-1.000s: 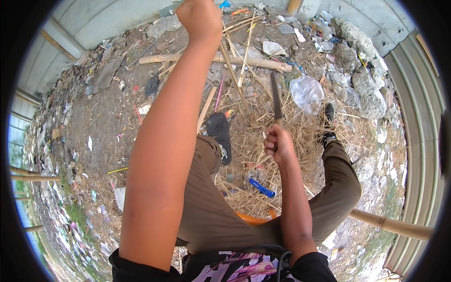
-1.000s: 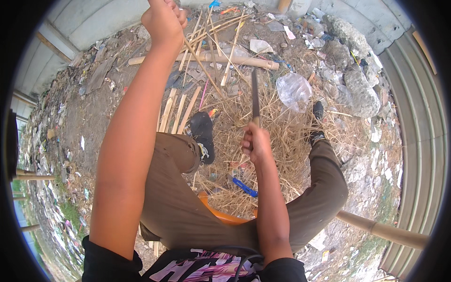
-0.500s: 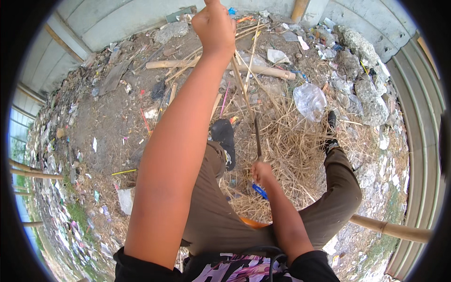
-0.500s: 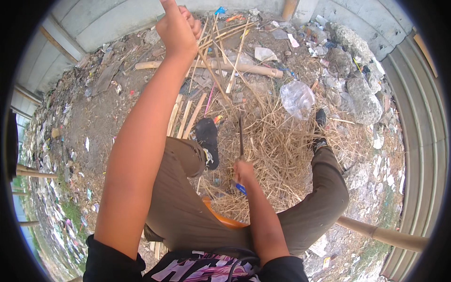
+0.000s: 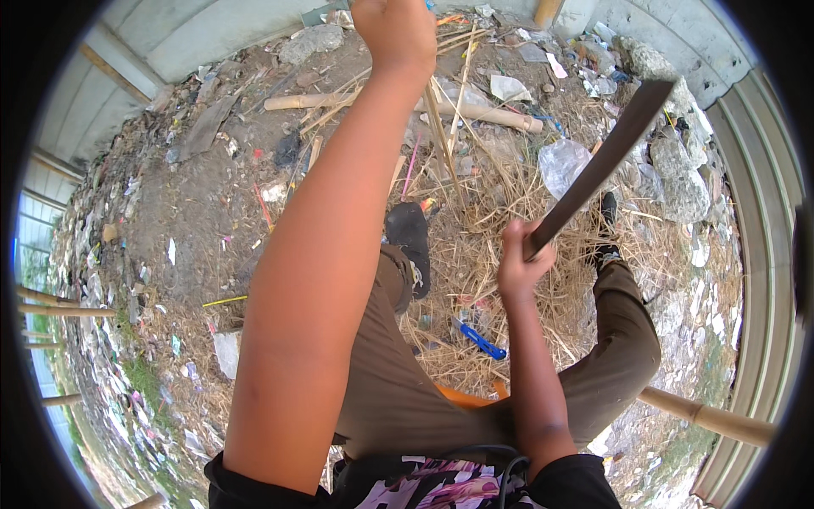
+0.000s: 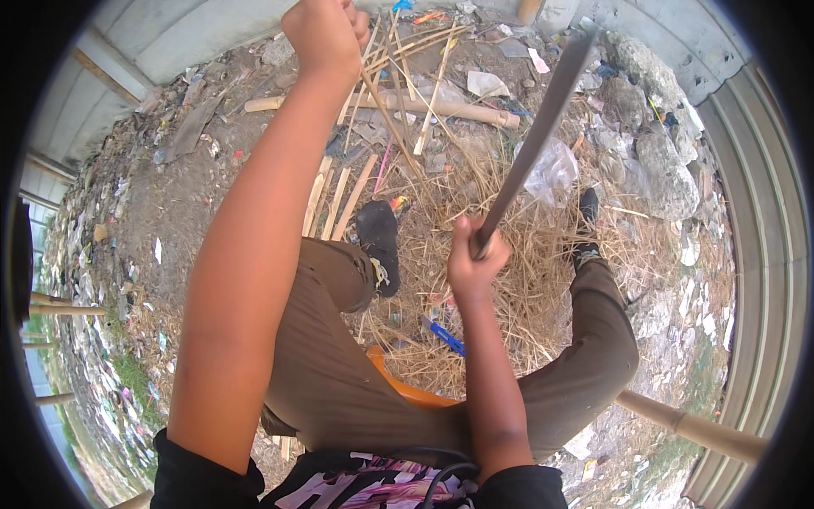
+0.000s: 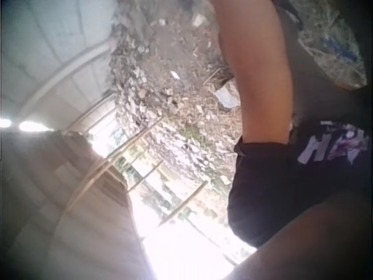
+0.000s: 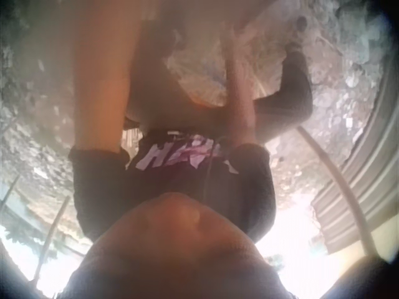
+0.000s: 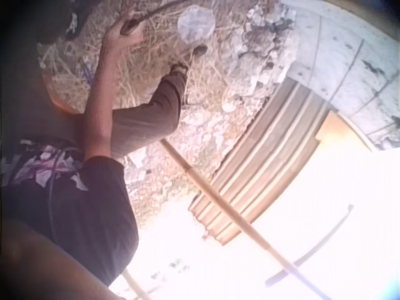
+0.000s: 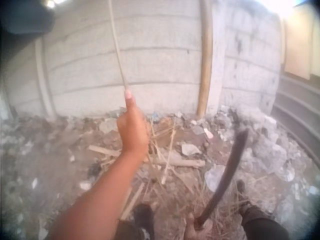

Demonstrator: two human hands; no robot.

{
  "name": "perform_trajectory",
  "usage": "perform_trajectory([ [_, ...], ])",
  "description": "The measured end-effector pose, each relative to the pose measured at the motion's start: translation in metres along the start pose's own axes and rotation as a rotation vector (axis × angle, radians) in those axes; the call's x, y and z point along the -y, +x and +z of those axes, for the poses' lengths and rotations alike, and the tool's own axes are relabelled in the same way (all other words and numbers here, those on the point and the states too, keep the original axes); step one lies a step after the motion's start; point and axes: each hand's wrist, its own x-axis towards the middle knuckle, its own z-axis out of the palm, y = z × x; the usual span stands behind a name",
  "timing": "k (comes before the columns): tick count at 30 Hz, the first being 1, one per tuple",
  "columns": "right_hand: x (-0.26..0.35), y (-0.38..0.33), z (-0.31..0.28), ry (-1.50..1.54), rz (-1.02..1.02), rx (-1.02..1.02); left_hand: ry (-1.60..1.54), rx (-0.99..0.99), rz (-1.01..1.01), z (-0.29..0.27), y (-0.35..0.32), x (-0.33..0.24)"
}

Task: The person sits on the ground and uses a knife to sharpen and smooth thin bamboo sticks. They hold the sticks with one hand and scrape the blade along the length to remove rough edges and create a pointed tip.

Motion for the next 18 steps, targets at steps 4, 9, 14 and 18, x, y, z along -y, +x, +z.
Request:
perform_trajectory([
  [4, -0.151, -0.089, -0.062, -0.672, 0.840, 0.284, 0.021, 0.025, -0.175, 0.008, -0.007, 0.007],
  [9, -0.076, -0.040, -0.053, 0.281, 1.423, 0.238, -0.038, -0.063, -0.088, -0.018, 0.004, 0.011],
  [14, 0.027, 0.028, -0.009, 0.255, 0.911, 0.125, -0.017, -0.028, -0.083, -0.008, 0.008, 0.006],
  [18, 0.043, 0.022, 0.006, 0.168, 0.472, 0.066, -0.100, 0.044, -0.100, -0.008, 0.007, -0.019],
])
